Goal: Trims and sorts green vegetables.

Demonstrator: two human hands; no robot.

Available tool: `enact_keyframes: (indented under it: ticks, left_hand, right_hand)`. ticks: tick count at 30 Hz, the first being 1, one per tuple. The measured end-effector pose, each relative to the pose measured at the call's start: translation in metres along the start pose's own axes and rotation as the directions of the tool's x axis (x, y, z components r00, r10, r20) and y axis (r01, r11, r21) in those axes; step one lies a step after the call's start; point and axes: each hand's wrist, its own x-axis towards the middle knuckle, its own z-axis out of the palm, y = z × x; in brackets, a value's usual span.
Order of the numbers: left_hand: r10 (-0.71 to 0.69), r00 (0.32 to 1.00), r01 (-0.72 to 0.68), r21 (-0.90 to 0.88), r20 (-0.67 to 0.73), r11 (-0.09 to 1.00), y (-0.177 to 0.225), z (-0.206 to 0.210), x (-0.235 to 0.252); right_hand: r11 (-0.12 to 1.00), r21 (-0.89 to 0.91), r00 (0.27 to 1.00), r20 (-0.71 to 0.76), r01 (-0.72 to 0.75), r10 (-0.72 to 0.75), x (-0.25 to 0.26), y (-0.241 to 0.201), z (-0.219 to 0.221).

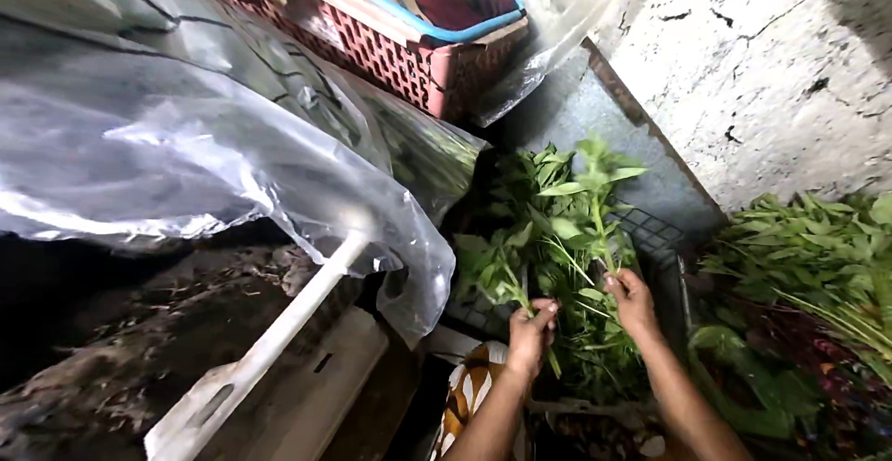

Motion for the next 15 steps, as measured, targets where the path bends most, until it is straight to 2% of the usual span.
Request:
enact_keyframes:
  ticks: [2, 7, 9, 12, 13, 14, 15]
  left_hand:
    - [-0.012, 1.000, 0.012, 0.008, 0.013, 1.000, 0.004, 0.018, 0.005]
    - [0.004, 0.992, -0.006, -0.015, -0.127, 1.000, 0.000, 0.038, 0.017]
    - [0.014, 0.982, -0.009, 0.028, -0.186, 1.000, -0.001, 0.040, 0.021]
    - [0.038, 0.982, -0.016, 0.116, -0.187, 0.993, -0.004, 0.031, 0.021]
    - [0.043, 0.987, -0.022, 0.132, -0.157, 0.991, -0.005, 0.028, 0.019]
    - [0.041, 0.991, -0.022, 0.143, -0.129, 0.989, -0.006, 0.026, 0.017]
    - [0.037, 0.993, -0.020, 0.145, -0.113, 0.989, -0.008, 0.024, 0.013]
  right_hand:
    - [0.999, 0.036, 0.999, 0.039, 0.016, -0.017, -0.013, 0.005, 0.017]
    - [0.998, 0.017, 0.994, 0.080, 0.067, -0.068, -0.039, 0.009, 0.046]
    - [0.995, -0.008, 0.990, 0.099, 0.098, -0.097, -0.044, 0.014, 0.051]
    - [0.980, 0.148, 0.959, 0.231, 0.134, -0.166, -0.047, 0.019, 0.049]
    - [0.956, 0.222, 0.937, 0.248, 0.193, -0.246, -0.052, 0.001, 0.040]
    - [0.937, 0.232, 0.913, 0.255, 0.261, -0.318, -0.064, -0.045, 0.022]
    - [0.977, 0.046, 0.888, 0.428, -0.209, 0.170, -0.082, -0.173, -0.020]
